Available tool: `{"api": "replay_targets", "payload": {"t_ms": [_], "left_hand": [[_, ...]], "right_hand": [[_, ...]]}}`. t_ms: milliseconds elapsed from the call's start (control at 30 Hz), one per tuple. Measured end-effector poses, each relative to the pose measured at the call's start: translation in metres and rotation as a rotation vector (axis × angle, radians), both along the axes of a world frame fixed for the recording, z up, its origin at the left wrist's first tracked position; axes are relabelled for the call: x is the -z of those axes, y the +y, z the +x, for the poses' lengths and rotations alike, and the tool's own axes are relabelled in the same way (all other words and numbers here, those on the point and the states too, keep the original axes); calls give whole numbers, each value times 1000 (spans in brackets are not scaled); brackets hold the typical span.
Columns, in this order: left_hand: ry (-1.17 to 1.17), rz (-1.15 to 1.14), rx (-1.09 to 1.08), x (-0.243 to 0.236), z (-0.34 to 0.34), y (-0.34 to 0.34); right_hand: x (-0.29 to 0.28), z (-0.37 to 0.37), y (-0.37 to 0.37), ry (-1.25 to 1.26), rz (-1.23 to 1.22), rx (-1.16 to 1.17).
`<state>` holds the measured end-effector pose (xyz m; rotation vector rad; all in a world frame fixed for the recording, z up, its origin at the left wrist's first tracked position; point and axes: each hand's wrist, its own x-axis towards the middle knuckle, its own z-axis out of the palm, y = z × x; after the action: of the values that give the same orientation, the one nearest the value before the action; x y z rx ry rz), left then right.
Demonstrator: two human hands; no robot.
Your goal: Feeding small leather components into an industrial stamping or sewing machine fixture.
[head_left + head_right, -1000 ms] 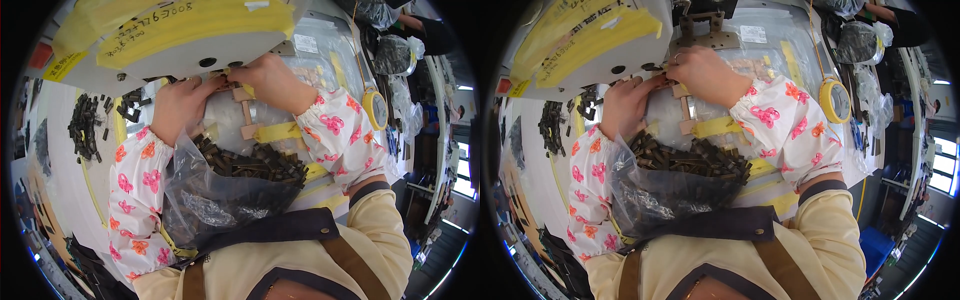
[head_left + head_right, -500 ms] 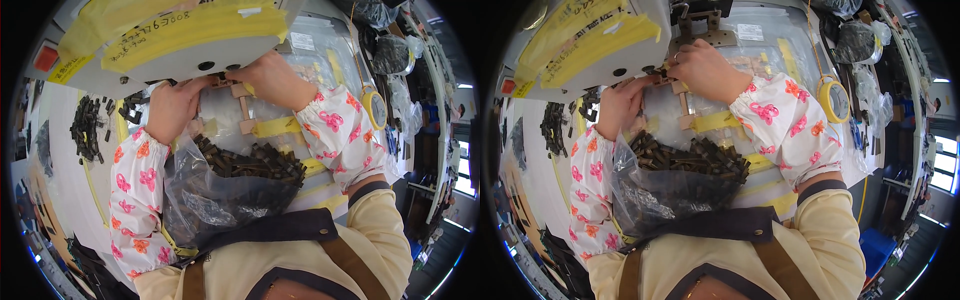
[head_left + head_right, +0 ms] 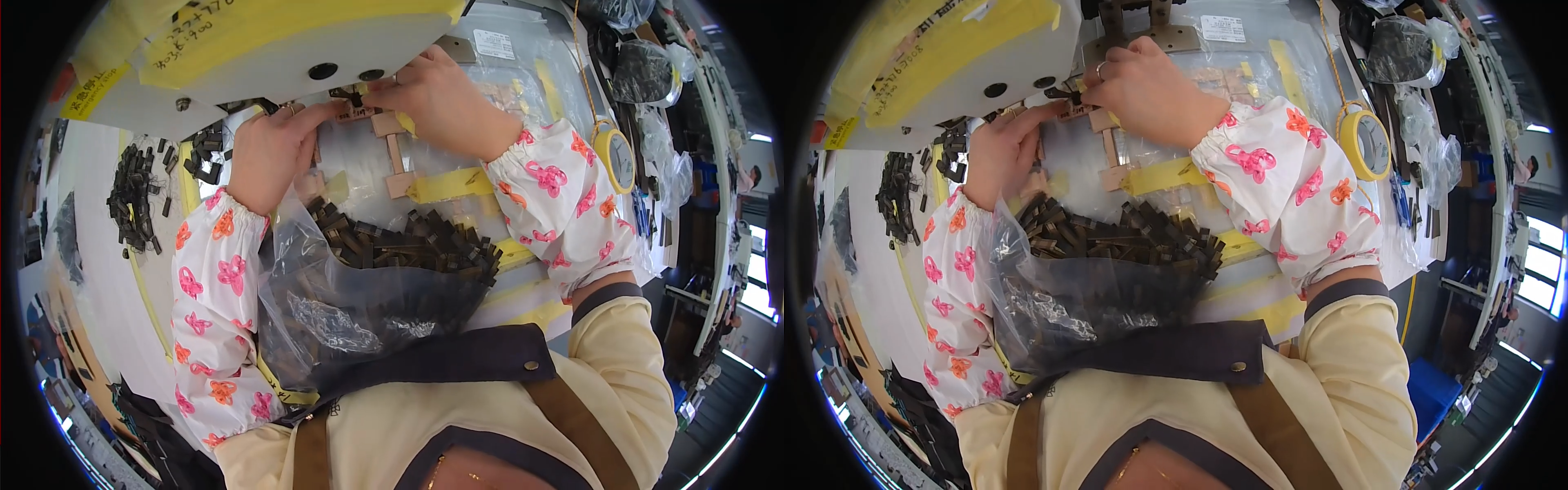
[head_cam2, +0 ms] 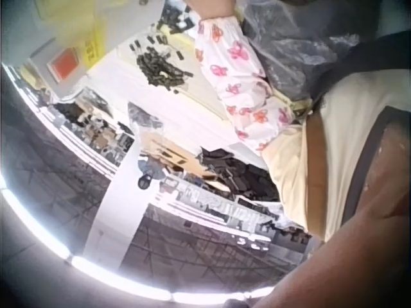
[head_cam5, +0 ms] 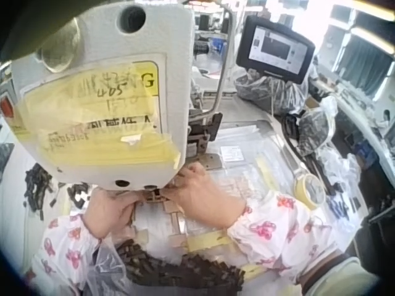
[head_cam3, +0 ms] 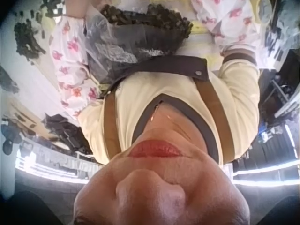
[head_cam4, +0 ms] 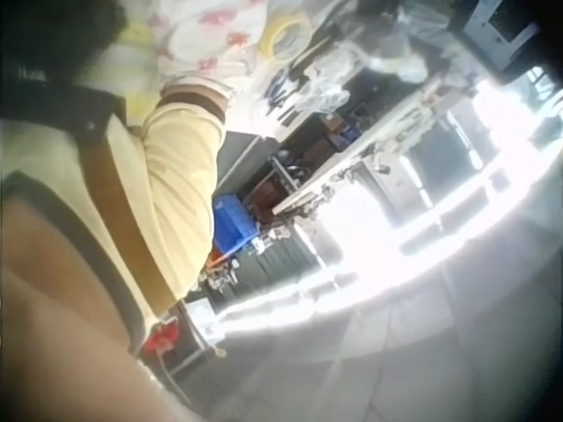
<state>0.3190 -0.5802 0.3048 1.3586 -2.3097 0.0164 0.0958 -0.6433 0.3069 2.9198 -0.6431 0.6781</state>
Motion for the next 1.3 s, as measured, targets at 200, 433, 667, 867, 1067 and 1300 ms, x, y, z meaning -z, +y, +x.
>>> {"api": "replay_targets", "payload": {"t_ms": [200, 433, 667, 867, 1067, 1300], "left_hand": [[-9, -19, 4, 2, 1, -1], [135, -49, -75, 7, 4, 2], [-33, -72, -244, -8, 64, 37], [-132, -156, -233, -21, 50, 33], [85, 20, -60, -2, -7, 10], [157, -2, -113, 6, -9, -2]], "right_hand": [[1, 3, -2, 13, -54, 33], [-7, 0, 12, -96, 75, 23], [-33, -18, 75, -63, 575, -213], [-19, 0, 89, -31, 614, -149], [-21, 10, 92, -53, 833, -142], [-46, -3, 46, -199, 1064, 46]]}}
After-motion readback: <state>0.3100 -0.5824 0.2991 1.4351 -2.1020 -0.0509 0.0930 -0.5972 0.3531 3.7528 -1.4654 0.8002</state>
